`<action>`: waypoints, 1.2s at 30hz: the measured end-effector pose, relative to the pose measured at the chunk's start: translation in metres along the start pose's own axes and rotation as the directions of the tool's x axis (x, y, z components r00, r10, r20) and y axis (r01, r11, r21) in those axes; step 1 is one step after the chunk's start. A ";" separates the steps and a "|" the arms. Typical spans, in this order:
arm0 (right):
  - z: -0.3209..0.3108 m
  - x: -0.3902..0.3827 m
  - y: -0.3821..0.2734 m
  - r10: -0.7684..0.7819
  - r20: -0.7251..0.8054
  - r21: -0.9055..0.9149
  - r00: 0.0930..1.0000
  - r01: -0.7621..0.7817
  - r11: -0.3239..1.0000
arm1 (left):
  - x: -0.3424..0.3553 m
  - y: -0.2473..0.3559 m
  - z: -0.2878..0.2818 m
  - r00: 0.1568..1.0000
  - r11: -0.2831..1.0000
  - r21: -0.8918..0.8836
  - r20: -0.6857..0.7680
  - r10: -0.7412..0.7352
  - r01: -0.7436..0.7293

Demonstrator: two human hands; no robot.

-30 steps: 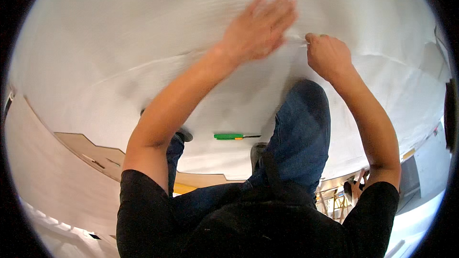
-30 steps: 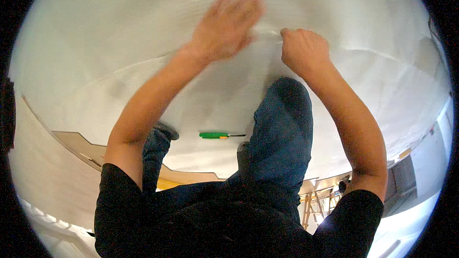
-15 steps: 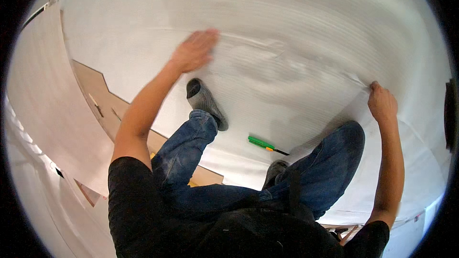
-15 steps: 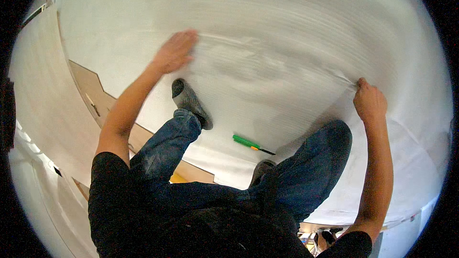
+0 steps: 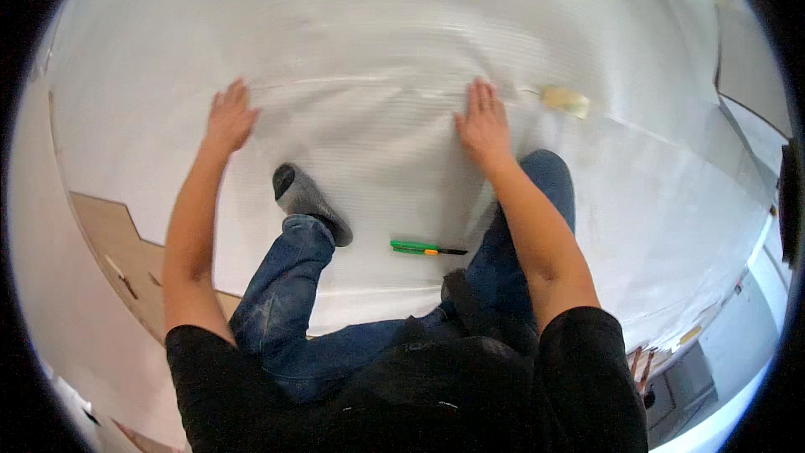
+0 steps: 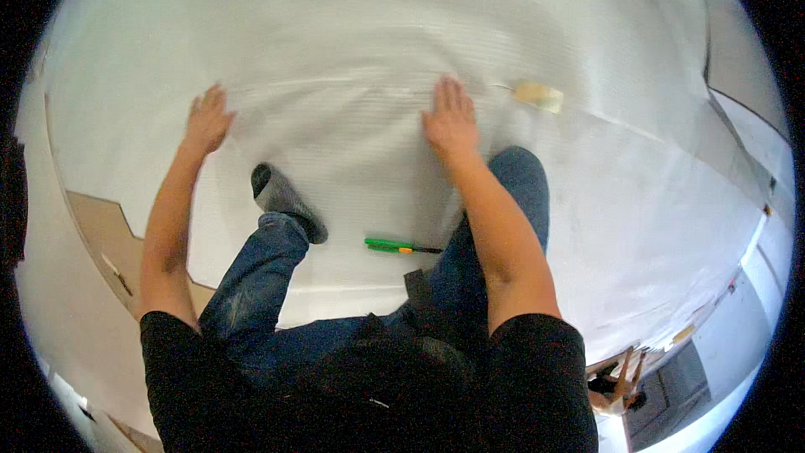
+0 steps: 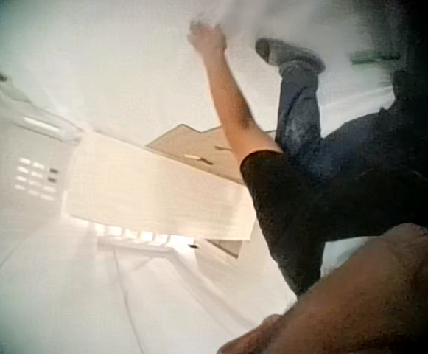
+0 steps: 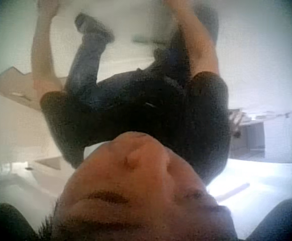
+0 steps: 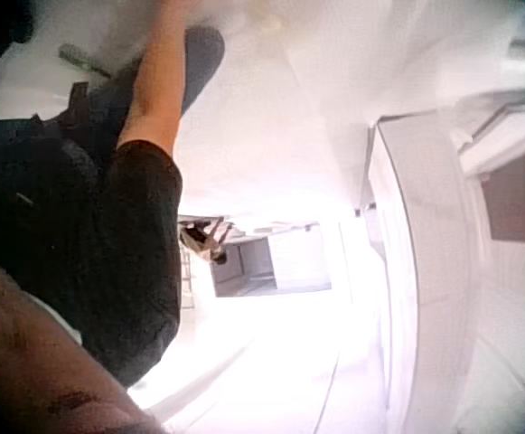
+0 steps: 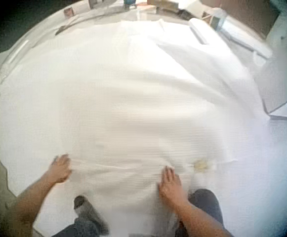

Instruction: The person lays out a white foam underlayment sheet over a wooden floor, smoothing it with their hands and securing the edges using tape and a utility knife.

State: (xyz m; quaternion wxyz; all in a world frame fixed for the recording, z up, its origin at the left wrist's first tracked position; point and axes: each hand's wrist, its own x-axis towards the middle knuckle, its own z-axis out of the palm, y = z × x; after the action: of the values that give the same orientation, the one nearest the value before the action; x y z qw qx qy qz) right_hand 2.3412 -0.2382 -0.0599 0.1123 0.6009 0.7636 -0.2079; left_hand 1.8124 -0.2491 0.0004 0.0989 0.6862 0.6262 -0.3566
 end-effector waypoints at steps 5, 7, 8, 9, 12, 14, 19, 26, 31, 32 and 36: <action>-0.039 -0.059 0.080 0.145 -0.185 -0.101 0.972 -0.166 0.981 | -0.101 -0.056 -0.050 0.998 0.996 0.065 0.026 -0.060 0.058; -0.051 -0.069 0.034 0.071 0.136 -0.014 0.988 -0.070 0.997 | -0.157 -0.075 -0.066 0.993 0.993 -0.014 0.046 -0.113 0.114; -0.021 -0.075 0.018 -0.115 0.086 0.060 0.990 0.110 0.992 | -0.169 -0.082 -0.069 0.995 0.992 -0.079 0.000 -0.102 0.102; -0.017 -0.085 -0.022 -0.172 0.351 -0.005 0.920 0.186 0.983 | -0.187 -0.075 -0.079 0.993 0.972 -0.212 -0.041 -0.108 0.097; 0.042 -0.143 -0.082 -0.340 0.649 -0.017 0.681 0.460 0.888 | -0.250 -0.024 -0.045 0.956 0.788 -0.615 -0.231 -0.182 0.001; 0.083 -0.167 -0.136 -0.245 0.780 -0.215 0.576 0.614 0.759 | -0.304 -0.038 0.023 0.927 0.504 -0.864 -0.195 -0.320 -0.007; 0.159 -0.257 -0.115 -0.536 0.629 -0.098 0.563 0.742 0.664 | -0.502 0.038 0.040 0.930 0.635 -0.681 0.224 -0.292 0.364; 0.108 -0.249 -0.111 -0.449 0.596 -0.252 0.666 0.686 0.682 | -0.513 0.038 0.025 0.962 0.191 -0.976 0.050 -0.268 0.104; -0.006 -0.205 -0.054 -0.514 0.258 -0.395 0.818 0.575 0.717 | -0.449 0.091 0.024 0.923 0.051 -0.996 0.048 -0.381 0.073; -0.011 -0.201 -0.030 -0.515 0.151 -0.422 0.844 0.526 0.738 | -0.439 0.113 0.038 0.917 0.017 -0.997 0.065 -0.394 0.077; -0.047 -0.150 0.070 -0.278 -0.176 -0.383 0.944 0.194 0.903 | -0.395 0.168 0.039 0.984 0.218 -0.972 0.050 -0.172 0.087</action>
State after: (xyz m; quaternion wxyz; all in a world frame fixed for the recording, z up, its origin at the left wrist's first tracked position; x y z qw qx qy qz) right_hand 2.4501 -0.3338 0.0320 0.1066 0.4923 0.8638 -0.0067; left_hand 1.9694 -0.6162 0.1624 0.4513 0.4340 0.7696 0.1252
